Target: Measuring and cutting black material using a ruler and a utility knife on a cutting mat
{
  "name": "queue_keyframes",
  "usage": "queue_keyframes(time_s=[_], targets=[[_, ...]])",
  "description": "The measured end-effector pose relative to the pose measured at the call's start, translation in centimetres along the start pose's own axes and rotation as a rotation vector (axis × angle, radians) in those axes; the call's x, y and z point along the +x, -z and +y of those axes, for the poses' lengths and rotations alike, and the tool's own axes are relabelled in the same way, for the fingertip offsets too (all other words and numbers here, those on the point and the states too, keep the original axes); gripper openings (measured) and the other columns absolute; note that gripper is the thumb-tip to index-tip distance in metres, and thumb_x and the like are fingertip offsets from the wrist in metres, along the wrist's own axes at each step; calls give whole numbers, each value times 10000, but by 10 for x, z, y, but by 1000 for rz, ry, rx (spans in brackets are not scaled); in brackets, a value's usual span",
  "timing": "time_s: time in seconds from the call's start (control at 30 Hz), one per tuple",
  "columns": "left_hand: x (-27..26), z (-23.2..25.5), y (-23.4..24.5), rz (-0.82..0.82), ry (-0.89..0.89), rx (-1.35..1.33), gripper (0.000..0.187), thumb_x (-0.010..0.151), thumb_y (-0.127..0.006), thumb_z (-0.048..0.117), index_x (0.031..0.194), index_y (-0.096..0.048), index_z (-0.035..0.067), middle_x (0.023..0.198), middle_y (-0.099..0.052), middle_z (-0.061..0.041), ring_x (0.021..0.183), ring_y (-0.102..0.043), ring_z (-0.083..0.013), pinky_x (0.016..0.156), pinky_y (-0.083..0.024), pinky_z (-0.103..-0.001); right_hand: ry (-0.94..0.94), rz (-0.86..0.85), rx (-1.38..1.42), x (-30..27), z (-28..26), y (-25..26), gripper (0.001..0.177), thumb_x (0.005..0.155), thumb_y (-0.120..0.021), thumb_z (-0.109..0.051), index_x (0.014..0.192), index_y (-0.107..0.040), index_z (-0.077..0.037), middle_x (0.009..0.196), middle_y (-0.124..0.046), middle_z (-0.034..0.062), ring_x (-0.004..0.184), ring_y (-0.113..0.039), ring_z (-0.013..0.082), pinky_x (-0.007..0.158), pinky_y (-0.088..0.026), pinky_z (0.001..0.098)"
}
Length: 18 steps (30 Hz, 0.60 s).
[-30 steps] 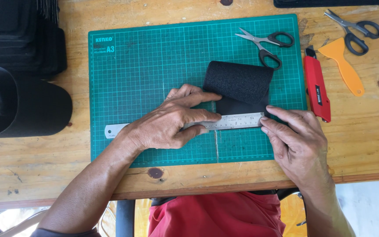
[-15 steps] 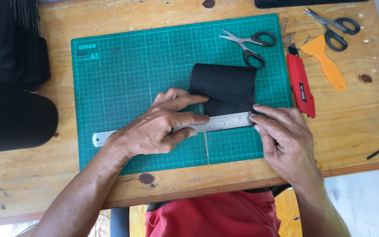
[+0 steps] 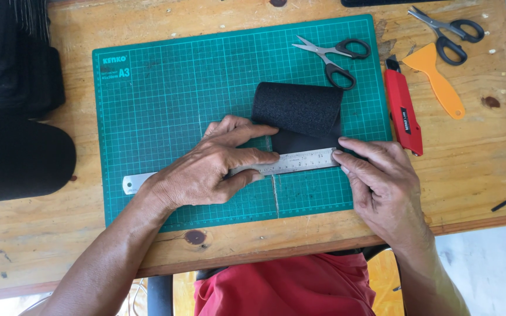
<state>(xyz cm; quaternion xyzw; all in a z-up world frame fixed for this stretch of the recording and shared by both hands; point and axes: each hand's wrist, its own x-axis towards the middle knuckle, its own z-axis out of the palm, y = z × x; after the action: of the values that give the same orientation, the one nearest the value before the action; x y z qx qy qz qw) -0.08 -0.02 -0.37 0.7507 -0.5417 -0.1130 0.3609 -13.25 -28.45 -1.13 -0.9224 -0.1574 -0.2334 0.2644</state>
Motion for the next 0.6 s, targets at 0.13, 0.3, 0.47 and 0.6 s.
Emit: queue_keyframes(time_s=[0.13, 0.3, 0.47, 0.6], targets=[[0, -1, -1, 6, -5, -2, 333, 966, -703, 148, 1299, -697, 150, 1517, -521, -140, 1324, -482, -391, 1010, -360, -551, -1, -7, 2, 0, 0, 0, 200, 1007, -691, 68, 1174, -759, -18, 1274, -719, 149, 1024, -644, 319, 920, -538, 414], [0, 0, 0, 1, -2, -6, 354, 950, -720, 128, 1302, -699, 152, 1519, -516, -145, 1333, -475, -402, 1014, -365, -565, -9, -6, 12, 0, -1, 0, 190, 1012, -687, 74, 1164, -759, -16, 1274, -721, 152, 1038, -648, 329, 938, -530, 423], [1, 2, 1, 8, 1, -13, 320, 979, -698, 152, 1298, -701, 133, 1512, -516, -144, 1326, -477, -396, 1022, -364, -562, -5, -11, 8, 1, -1, 1, 183, 1021, -678, 56, 1168, -760, -16, 1283, -721, 166, 1036, -651, 333, 939, -528, 425], [1, 3, 1, 21, -7, -4, 287, 986, -691, 168, 1268, -708, 124, 1499, -530, -152, 1312, -498, -387, 1015, -367, -563, -27, -26, -10, 0, -2, 0, 196, 1023, -688, 66, 1178, -759, -31, 1302, -719, 157, 1029, -644, 334, 966, -522, 431]])
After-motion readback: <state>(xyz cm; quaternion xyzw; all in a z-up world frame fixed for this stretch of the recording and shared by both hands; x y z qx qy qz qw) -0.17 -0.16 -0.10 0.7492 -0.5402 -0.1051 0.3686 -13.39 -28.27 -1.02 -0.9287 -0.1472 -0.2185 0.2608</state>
